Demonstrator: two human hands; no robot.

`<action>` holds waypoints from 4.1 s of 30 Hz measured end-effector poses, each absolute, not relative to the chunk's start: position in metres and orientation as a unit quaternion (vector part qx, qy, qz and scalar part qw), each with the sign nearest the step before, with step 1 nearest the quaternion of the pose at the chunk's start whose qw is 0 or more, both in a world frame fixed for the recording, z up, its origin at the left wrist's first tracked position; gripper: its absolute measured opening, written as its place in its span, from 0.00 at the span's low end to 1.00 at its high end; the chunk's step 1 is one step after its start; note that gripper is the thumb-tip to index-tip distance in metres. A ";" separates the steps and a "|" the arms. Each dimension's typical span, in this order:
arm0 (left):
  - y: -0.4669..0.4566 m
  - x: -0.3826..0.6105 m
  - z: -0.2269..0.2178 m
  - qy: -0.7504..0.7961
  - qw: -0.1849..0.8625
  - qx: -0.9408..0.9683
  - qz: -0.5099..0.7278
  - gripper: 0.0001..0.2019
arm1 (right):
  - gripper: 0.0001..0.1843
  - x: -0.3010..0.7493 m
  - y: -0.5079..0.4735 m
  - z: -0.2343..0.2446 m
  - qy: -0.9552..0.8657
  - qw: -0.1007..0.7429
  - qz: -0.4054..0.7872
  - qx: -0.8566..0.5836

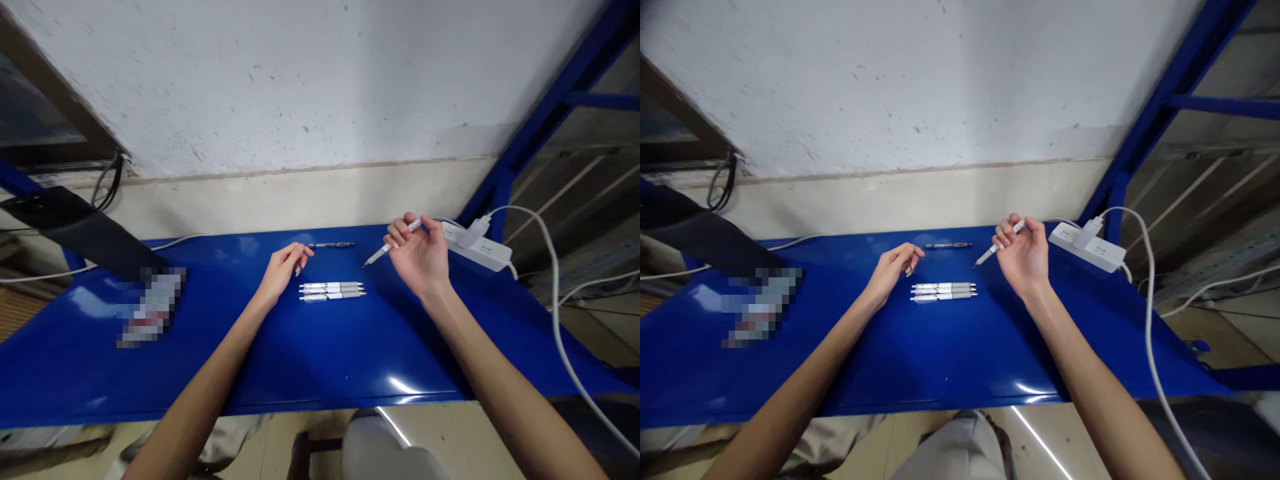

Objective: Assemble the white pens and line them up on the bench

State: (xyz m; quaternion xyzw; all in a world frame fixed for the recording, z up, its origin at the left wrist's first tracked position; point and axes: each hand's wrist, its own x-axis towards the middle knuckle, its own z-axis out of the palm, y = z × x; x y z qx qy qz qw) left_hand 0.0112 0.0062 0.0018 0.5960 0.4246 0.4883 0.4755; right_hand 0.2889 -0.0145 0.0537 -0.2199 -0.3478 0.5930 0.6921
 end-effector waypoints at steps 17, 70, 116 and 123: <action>0.004 0.013 0.002 0.419 0.481 0.598 0.485 0.16 | 0.12 0.288 -0.015 0.056 -0.318 0.695 0.620 -0.180; 0.002 0.014 0.003 0.411 0.477 0.617 0.472 0.13 | 0.11 0.283 -0.020 0.058 -0.388 0.687 0.571 -0.227; 0.005 -0.011 0.009 0.403 0.335 0.814 0.249 0.12 | 0.12 0.277 -0.009 0.000 -0.799 0.274 0.284 -0.454; 0.003 -0.015 0.014 0.414 0.355 0.814 0.201 0.11 | 0.11 0.274 -0.010 -0.001 -0.814 0.248 0.277 -0.446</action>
